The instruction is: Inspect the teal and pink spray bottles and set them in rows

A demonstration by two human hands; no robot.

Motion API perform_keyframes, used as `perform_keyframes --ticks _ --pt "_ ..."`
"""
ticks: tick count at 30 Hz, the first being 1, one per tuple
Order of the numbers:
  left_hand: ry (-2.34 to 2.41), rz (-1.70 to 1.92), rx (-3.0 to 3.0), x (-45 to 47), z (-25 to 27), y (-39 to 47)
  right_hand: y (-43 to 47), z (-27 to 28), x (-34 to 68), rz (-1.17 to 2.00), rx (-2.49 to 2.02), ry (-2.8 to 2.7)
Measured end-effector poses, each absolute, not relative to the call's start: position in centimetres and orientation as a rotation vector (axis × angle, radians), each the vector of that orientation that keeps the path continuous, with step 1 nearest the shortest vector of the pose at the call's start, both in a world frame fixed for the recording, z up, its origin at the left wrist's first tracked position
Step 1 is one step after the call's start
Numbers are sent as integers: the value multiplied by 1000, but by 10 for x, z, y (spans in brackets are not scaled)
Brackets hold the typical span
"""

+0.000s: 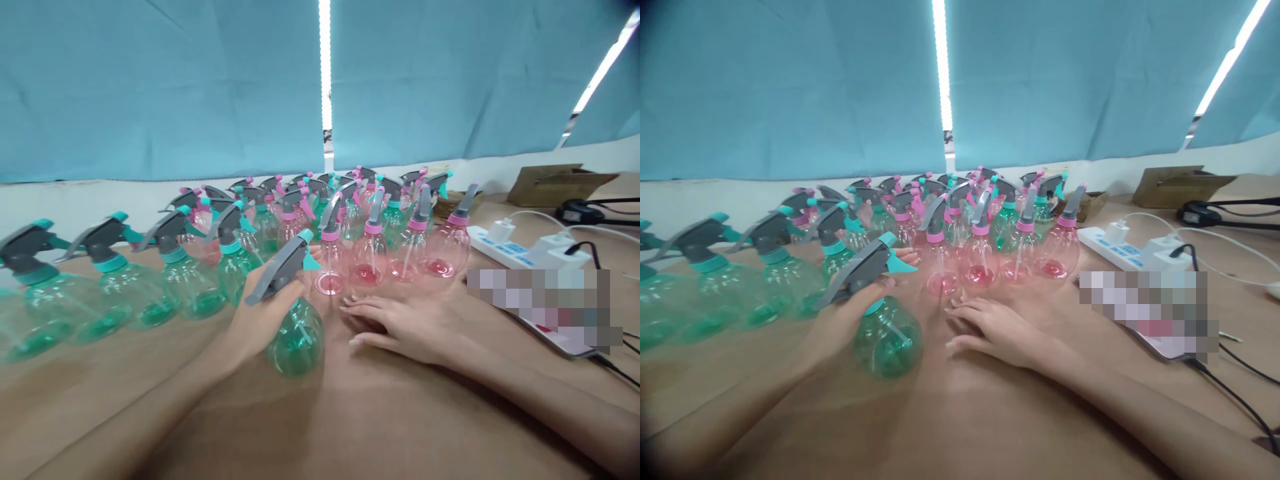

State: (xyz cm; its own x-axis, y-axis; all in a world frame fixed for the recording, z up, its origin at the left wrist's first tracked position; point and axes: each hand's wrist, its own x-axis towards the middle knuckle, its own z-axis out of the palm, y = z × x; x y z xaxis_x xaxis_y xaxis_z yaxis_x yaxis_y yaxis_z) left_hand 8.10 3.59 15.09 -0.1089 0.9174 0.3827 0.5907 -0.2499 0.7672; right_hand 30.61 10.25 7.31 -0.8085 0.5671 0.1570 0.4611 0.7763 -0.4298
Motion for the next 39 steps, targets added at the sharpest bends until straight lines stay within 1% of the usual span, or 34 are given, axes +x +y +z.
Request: perform_keyframes --ticks 11,14,18,22,24,26,29,33,39 --pt "1425 1292 1873 80 152 34 61 106 256 409 -743 -2386" --pt "1377 1242 1906 76 155 31 56 108 238 422 -721 -2307" --pt "1424 1152 1916 67 155 25 54 105 222 463 -656 -2220" --pt "1466 1173 1868 51 133 11 60 104 214 461 -691 -2233" --pt "1596 1236 1818 39 114 1 67 105 210 408 -780 -2264" --pt "1773 1201 1938 25 95 -9 76 107 205 320 -855 -2289" --pt "1791 1135 2057 7 74 -18 91 110 197 215 -926 -2324" --pt "1713 1068 2253 0 66 -20 107 116 189 112 -1037 -2353" --pt "1624 989 2455 5 68 -22 120 125 182 72 -1116 -2396"
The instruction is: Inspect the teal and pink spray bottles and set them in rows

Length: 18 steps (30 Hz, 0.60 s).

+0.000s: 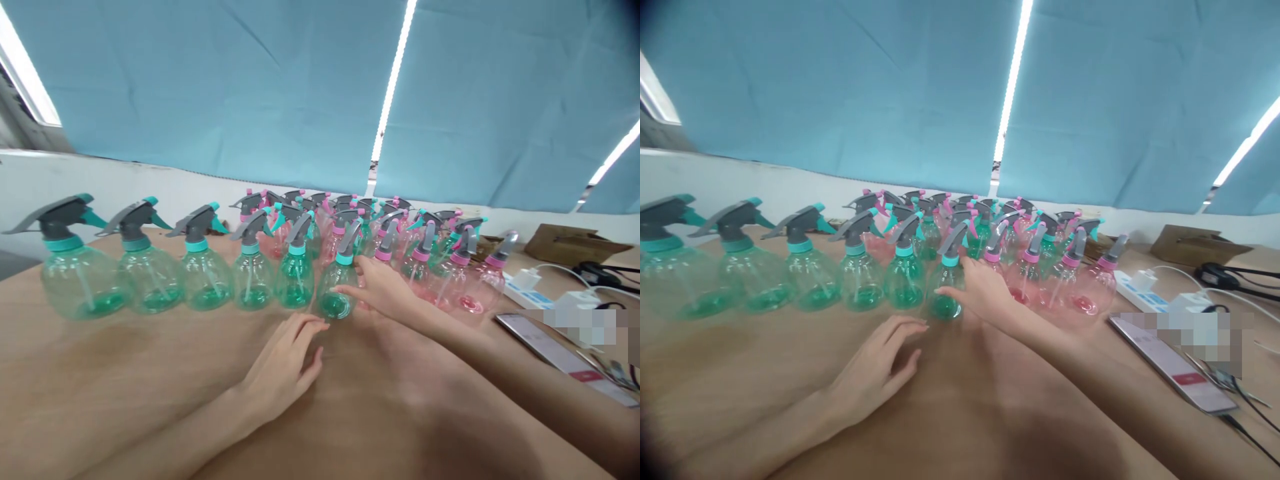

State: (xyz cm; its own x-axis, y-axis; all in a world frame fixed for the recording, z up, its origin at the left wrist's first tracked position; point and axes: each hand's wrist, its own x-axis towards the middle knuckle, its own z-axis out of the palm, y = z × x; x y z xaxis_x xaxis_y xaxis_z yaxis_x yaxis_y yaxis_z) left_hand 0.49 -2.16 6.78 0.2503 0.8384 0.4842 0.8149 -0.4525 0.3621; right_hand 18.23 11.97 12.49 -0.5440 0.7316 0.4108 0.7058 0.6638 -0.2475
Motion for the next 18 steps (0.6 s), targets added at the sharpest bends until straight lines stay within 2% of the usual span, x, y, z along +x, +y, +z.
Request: perform_keyframes --ticks 18 --pt "1720 815 2474 4 68 -21 130 115 172 137 -1079 -2368"
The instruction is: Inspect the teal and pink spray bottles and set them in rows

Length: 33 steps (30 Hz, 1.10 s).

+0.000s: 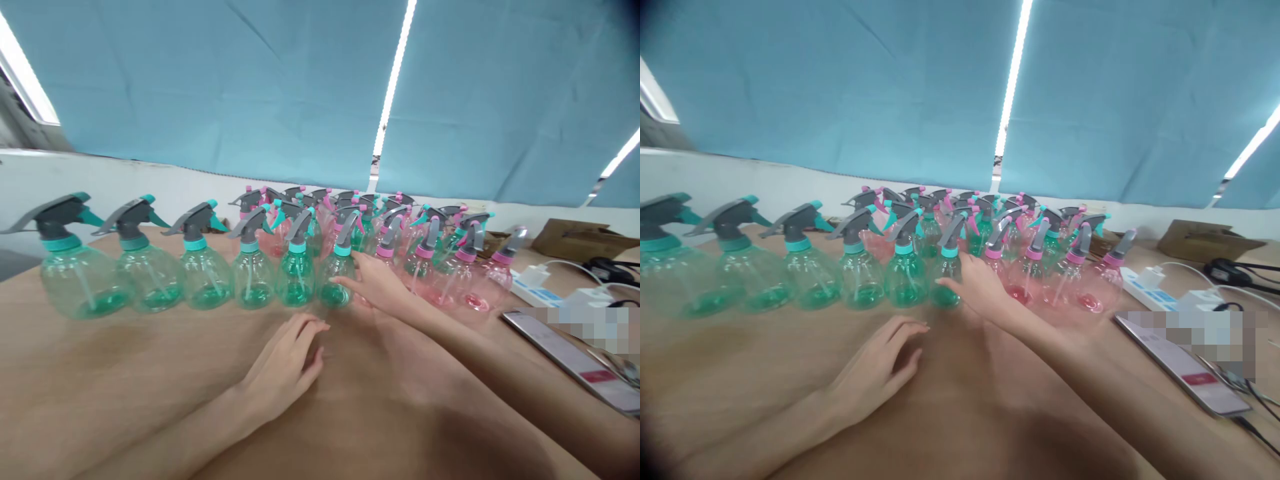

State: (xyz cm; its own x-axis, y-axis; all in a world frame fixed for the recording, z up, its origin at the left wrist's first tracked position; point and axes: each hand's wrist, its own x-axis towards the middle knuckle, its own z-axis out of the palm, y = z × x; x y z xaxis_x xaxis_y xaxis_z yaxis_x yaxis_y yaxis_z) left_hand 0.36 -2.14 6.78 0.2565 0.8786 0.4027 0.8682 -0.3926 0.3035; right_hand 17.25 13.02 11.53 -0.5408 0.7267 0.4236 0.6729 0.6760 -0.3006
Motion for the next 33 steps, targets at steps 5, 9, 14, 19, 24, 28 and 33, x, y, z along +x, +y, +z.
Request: perform_keyframes --ticks 5,9,14,19,24,28,33 --pt "1705 797 2466 4 67 -21 120 111 182 152 -999 -2310" --pt "1694 804 2448 4 68 -22 109 118 196 198 -956 -2249" --pt "1716 824 2417 4 68 -22 100 129 220 390 -986 -2185" --pt "1731 841 2380 3 68 -22 111 118 252 245 -1162 -2071" --pt "1772 882 2297 3 71 -19 128 106 257 179 -1234 -2037" --pt "1809 834 2278 -1 71 -18 140 108 239 249 -1229 -2021" --pt "1842 756 2270 -1 71 -19 152 112 229 306 -1251 -2039"
